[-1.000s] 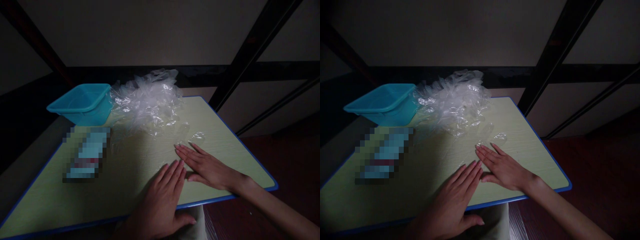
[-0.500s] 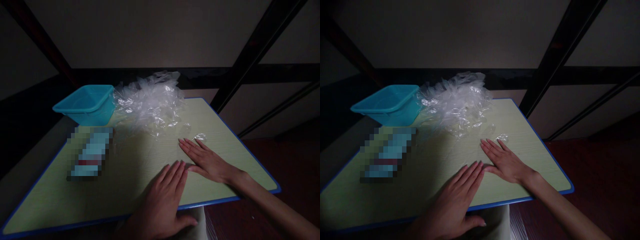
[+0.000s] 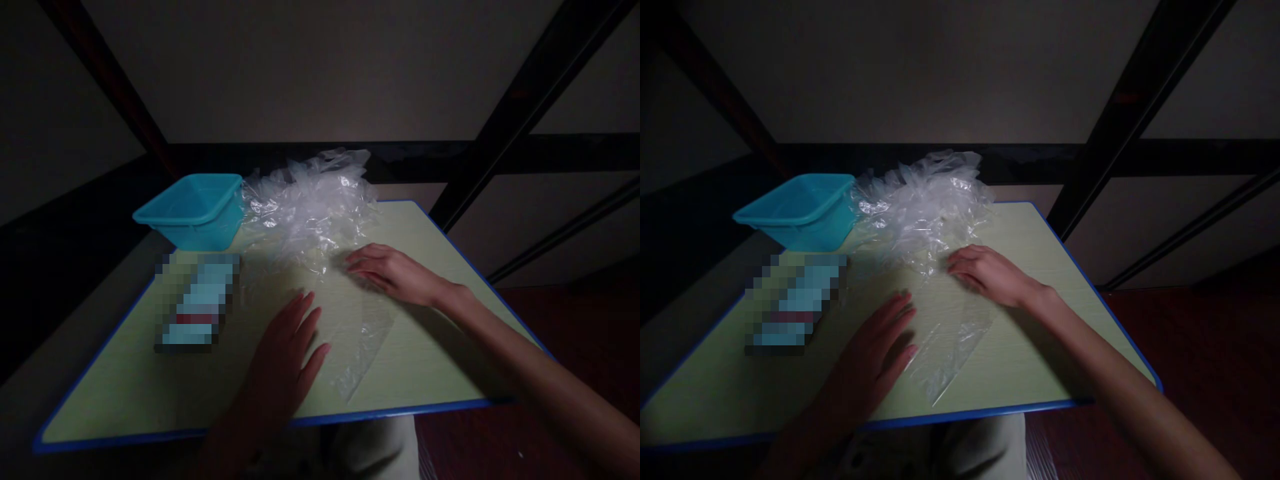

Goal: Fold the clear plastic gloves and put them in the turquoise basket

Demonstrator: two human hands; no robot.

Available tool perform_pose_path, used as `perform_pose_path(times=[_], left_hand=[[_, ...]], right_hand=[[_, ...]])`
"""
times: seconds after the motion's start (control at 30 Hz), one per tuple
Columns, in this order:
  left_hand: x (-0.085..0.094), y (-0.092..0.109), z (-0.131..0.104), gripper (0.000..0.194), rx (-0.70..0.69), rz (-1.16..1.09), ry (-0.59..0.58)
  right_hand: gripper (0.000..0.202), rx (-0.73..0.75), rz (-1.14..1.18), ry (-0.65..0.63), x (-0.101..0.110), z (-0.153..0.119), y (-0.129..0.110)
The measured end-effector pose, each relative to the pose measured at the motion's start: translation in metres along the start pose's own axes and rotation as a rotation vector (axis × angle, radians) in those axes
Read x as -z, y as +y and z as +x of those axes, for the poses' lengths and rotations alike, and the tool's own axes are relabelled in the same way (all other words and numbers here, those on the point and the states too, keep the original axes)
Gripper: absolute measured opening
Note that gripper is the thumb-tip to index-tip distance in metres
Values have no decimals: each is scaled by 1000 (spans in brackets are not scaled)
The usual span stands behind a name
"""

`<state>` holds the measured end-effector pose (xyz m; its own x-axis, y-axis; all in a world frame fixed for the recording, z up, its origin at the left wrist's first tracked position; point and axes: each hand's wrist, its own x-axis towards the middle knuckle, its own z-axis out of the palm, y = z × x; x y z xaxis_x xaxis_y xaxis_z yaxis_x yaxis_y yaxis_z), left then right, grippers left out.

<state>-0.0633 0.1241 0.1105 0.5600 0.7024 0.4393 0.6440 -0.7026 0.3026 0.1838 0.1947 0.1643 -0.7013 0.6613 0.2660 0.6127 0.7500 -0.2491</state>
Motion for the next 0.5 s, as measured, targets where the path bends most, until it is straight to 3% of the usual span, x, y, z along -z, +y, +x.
perform_pose_path(times=[0.2, 0.33, 0.5], left_hand=[[2, -8, 4, 29, -73, -2, -130], [2, -3, 6, 28, -51, -18, -196], [4, 2, 6, 29, -45, -48, -212]], right_hand=[[30, 121, -212, -123, -22, 59, 2], [24, 143, -381, -177, -30, 74, 2], [15, 113, -502, -156, -24, 78, 8]])
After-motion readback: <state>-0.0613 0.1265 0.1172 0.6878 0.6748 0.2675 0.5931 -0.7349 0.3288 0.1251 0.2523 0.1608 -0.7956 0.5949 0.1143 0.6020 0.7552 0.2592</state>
